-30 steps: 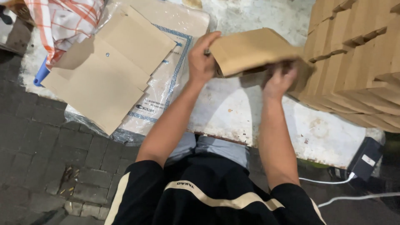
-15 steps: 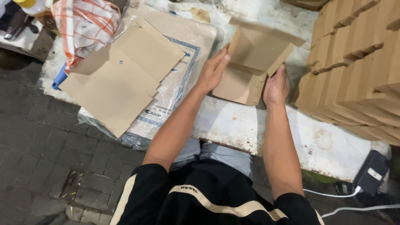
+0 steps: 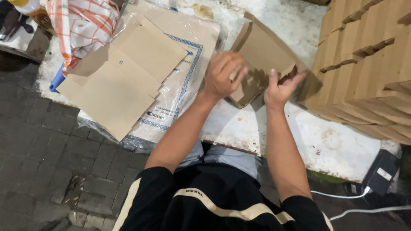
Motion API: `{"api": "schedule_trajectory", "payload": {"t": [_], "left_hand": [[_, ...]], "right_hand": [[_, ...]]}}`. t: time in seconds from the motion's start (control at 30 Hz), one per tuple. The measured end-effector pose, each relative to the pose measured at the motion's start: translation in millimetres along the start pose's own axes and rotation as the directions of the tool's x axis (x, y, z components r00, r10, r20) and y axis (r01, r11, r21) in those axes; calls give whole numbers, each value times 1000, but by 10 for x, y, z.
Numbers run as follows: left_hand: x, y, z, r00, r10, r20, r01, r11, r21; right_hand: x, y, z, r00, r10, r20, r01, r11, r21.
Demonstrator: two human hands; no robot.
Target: Folding flat cardboard sheets into small boxes for packaging.
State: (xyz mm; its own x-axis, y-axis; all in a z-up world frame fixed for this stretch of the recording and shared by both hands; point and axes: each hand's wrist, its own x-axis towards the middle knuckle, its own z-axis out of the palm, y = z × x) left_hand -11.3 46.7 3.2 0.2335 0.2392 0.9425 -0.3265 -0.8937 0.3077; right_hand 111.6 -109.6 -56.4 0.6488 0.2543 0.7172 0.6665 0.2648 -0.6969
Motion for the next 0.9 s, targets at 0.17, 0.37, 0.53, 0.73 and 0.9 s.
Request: {"api": "schedule_trajectory", "payload": {"t": [0.17, 0.37, 0.53, 0.73, 0.9], "left_hand": [[73, 360, 87, 992, -123, 10, 120, 941, -316], [146, 486, 51, 948, -311, -60, 264, 880, -394], [73, 491, 30, 919, -393, -15, 370, 877, -306], [222, 464, -71, 924, -382, 31, 373, 875, -308], [234, 397, -114, 973, -227, -33, 214, 950, -229]], "right_hand": [[33, -125, 154, 996, -92, -21, 93, 993, 68], [60, -172, 204, 914, -403, 50, 405, 913, -43], [100, -207, 195, 920, -391, 32, 389, 900, -194], [262, -490, 162, 922, -365, 129, 379, 920, -104], [295, -664, 179, 930, -324, 173, 338, 940, -53]]}}
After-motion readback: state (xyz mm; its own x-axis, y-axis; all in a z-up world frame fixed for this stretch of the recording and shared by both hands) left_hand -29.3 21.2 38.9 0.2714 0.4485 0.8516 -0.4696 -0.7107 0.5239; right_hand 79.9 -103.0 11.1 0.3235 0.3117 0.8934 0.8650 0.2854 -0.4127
